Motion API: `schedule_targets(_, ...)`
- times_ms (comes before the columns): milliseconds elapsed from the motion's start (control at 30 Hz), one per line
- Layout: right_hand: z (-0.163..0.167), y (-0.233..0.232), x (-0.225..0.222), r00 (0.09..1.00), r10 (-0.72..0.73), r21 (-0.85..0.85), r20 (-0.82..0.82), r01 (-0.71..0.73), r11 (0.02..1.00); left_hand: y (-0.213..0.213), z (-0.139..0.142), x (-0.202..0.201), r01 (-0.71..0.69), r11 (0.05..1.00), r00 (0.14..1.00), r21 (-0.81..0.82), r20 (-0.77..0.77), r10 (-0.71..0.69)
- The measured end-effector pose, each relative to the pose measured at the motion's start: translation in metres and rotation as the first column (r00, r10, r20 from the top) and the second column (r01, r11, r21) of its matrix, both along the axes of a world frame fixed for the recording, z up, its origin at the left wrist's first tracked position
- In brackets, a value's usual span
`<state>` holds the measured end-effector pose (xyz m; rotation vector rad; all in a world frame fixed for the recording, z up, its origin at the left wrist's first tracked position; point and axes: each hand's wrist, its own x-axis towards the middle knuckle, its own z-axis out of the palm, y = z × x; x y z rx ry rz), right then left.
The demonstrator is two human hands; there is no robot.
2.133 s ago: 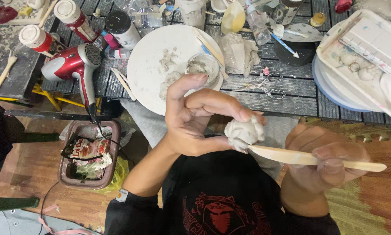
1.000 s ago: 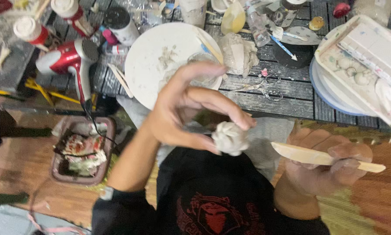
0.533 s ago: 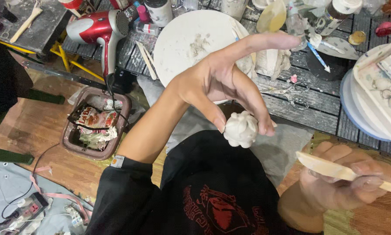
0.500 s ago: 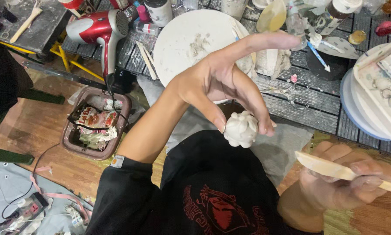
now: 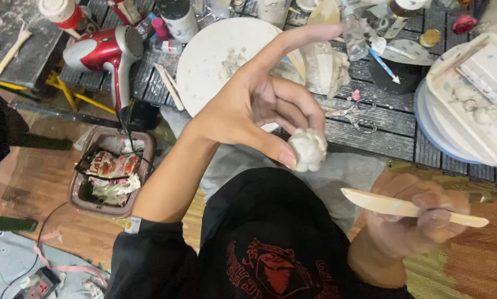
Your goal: The person sculpts a small clay object using a wooden stick, then attaches a metal keyring to it. They continue to refine the clay shape and place the finished keychain into a tray.
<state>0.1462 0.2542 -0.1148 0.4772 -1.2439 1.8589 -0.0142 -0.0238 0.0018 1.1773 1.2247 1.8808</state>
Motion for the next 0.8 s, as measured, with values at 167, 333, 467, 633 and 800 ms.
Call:
schedule_targets(167, 0.008, -0.001, -0.003, 0.995, 0.096, -0.033, 0.006, -0.096, 0.995, 0.003, 0.004, 0.003, -0.037, 0.999, 0.999, -0.009, 0.003, 0.037)
schedule_targets(333, 0.013, -0.013, -0.002, 0.999, 0.037, -0.063, 0.032, -0.035, 0.997, 0.000, 0.007, 0.005, -0.016, 1.000, 0.999, -0.003, 0.044, 0.016)
schedule_targets(467, 0.016, -0.022, 0.001, 0.993, 0.043, -0.130, 0.109, -0.029, 0.991, 0.002, 0.006, 0.005, 0.016, 1.000, 0.997, 0.023, 0.072, -0.018)
schedule_targets(633, 0.020, -0.026, -0.002, 0.980, 0.166, -0.258, 0.108, -0.134, 0.957, 0.004, 0.004, 0.007, 0.073, 0.994, 0.994, 0.078, 0.080, -0.079)
schedule_targets(800, 0.023, -0.031, 0.000, 0.976, 0.154, -0.222, 0.154, -0.118, 0.968, 0.004, 0.002, 0.010, 0.110, 0.989, 0.986, 0.098, 0.119, -0.121)
